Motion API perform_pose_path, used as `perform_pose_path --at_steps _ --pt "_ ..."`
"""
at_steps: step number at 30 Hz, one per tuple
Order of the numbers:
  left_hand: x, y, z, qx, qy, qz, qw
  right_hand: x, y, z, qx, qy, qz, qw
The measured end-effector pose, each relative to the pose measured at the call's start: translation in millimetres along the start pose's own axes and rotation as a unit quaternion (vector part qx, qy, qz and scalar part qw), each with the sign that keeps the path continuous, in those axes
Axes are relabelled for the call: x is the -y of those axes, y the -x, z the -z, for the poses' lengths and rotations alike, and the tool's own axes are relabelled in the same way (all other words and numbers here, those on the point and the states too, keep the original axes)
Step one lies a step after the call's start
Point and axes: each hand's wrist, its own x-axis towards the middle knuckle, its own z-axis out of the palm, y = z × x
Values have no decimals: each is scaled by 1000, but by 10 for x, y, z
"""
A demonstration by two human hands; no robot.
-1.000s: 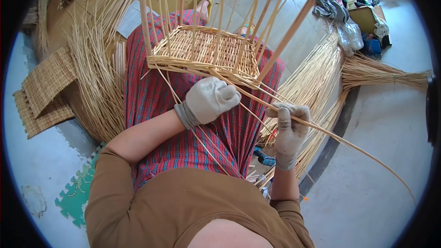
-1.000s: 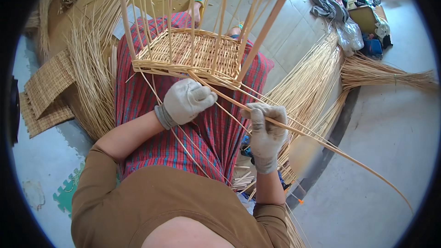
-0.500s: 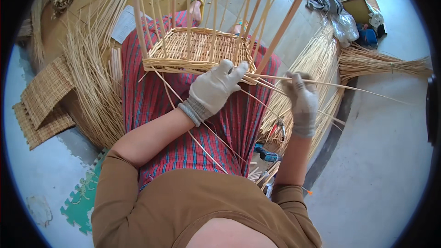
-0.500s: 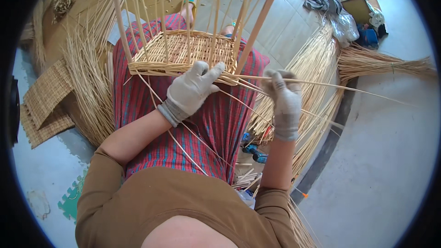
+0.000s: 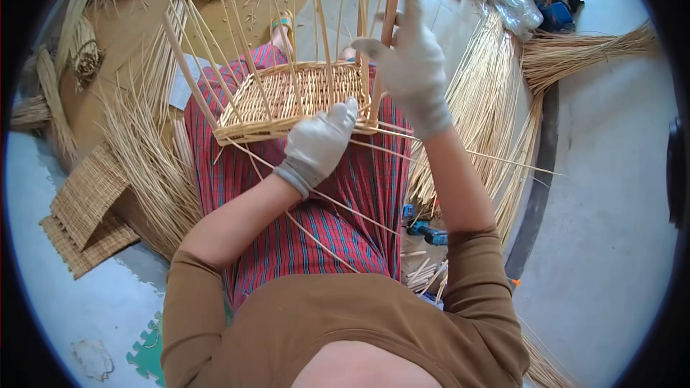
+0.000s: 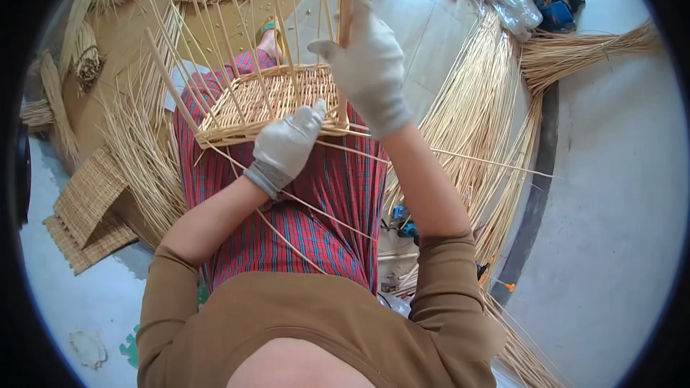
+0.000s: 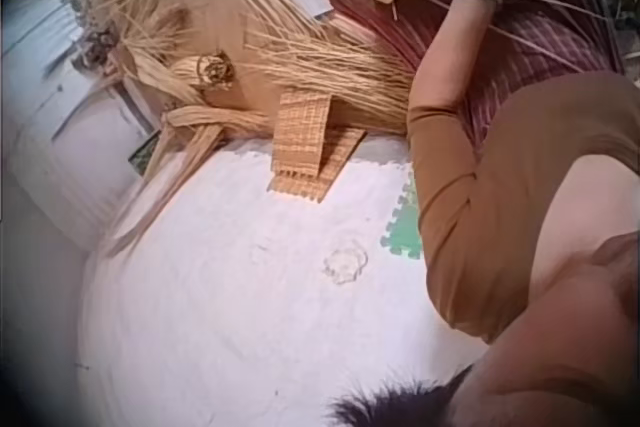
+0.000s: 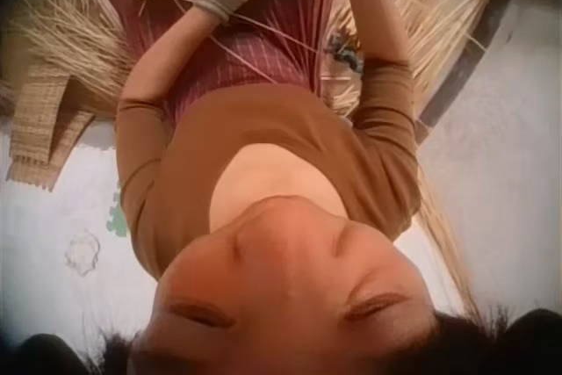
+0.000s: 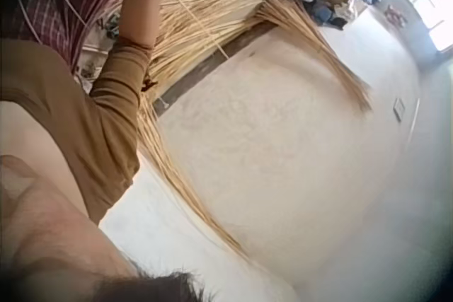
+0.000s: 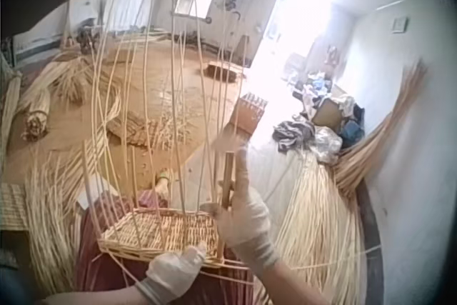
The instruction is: The person is weaving a wicker basket on the floor.
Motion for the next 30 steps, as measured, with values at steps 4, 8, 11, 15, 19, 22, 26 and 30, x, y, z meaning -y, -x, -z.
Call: perform_pose_path --at_steps 4,8,11,15,19,22,26,30 --pt "63 -92 129 44 -7 -12 999 -375 986 109 136 134 36 981" --pt "80 -122 122 94 21 -24 995 -615 1208 -26 127 213 138 959" --pt "63 -226 265 173 101 2 980 -693 1122 58 158 205 152 954" --pt "168 -376 358 55 336 52 939 -744 1132 99 185 171 153 956" --pt "-54 -513 208 96 465 145 868 -689 1154 282 177 77 147 970" --pt "-75 -528 158 95 492 159 850 -772 1129 332 195 65 159 966" --pt "-13 -529 168 162 475 155 851 -822 1060 331 226 101 169 954" --pt "68 -563 262 178 462 74 866 -946 659 355 379 26 30 924"
